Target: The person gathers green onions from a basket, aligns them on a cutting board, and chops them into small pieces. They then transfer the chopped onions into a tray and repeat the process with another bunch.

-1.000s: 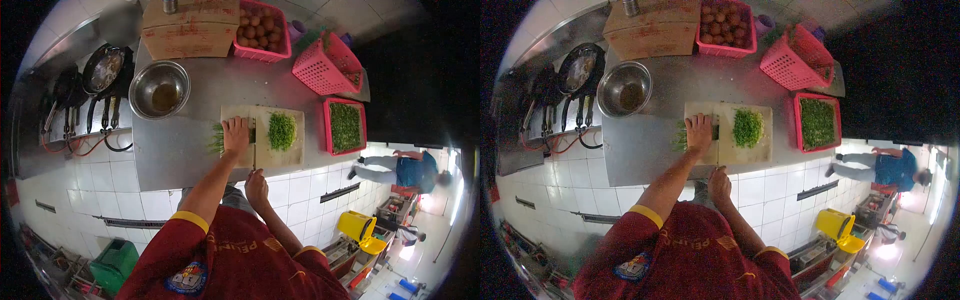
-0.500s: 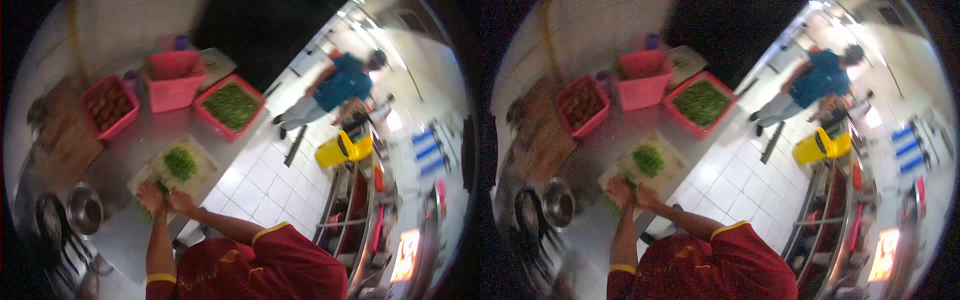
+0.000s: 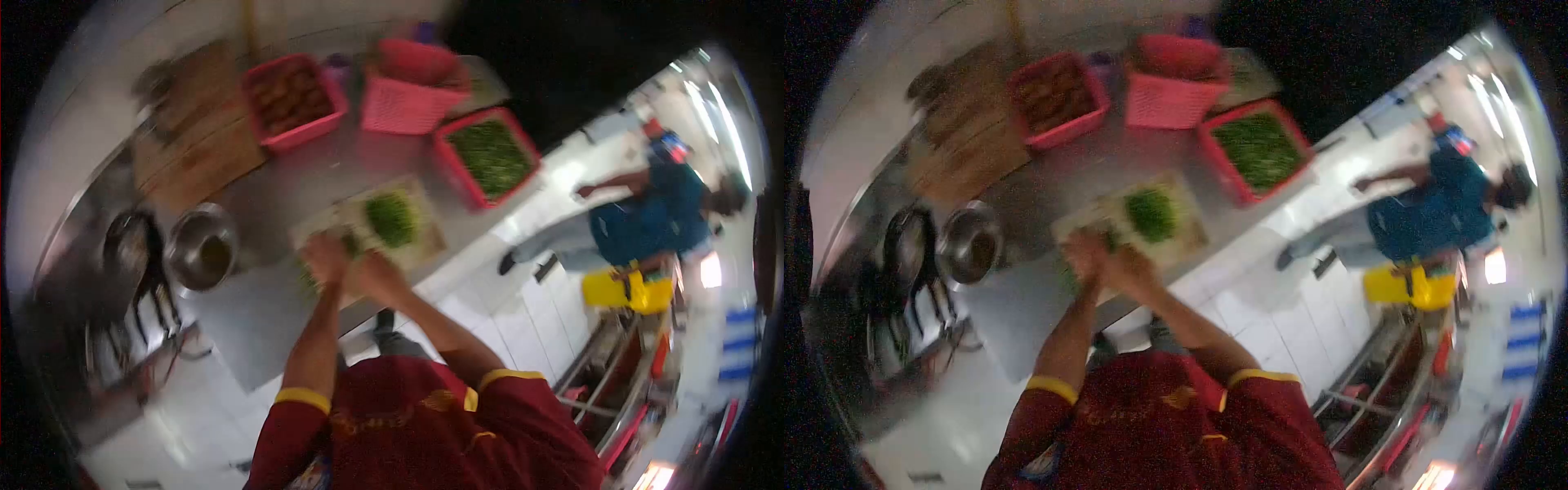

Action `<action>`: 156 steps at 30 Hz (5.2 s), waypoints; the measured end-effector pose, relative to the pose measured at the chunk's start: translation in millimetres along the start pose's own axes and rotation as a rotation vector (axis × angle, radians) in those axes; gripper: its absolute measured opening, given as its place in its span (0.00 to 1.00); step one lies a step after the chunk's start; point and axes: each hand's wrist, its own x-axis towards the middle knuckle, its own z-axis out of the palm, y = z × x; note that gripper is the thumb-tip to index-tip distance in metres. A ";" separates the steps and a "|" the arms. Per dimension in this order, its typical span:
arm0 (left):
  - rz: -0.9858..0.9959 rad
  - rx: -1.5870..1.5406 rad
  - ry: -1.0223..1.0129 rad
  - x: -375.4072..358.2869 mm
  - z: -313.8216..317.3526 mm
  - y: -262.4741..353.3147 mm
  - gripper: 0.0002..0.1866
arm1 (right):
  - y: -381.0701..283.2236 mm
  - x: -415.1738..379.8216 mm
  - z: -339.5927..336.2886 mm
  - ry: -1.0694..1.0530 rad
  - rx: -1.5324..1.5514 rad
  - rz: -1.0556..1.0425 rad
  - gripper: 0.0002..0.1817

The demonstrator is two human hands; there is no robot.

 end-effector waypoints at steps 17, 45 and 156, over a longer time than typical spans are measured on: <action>0.030 -0.188 0.152 -7.7 -49.4 -2.5 0.14 | 0.6 -21.0 -8.0 0.007 -0.176 0.068 0.17; 0.048 -0.186 0.182 -8.2 -53.6 -5.0 0.12 | 32.4 18.4 45.4 0.100 -0.134 0.088 0.15; 0.076 -0.215 0.219 -6.2 -35.2 -6.5 0.12 | 38.4 15.8 71.1 0.058 -0.041 0.094 0.20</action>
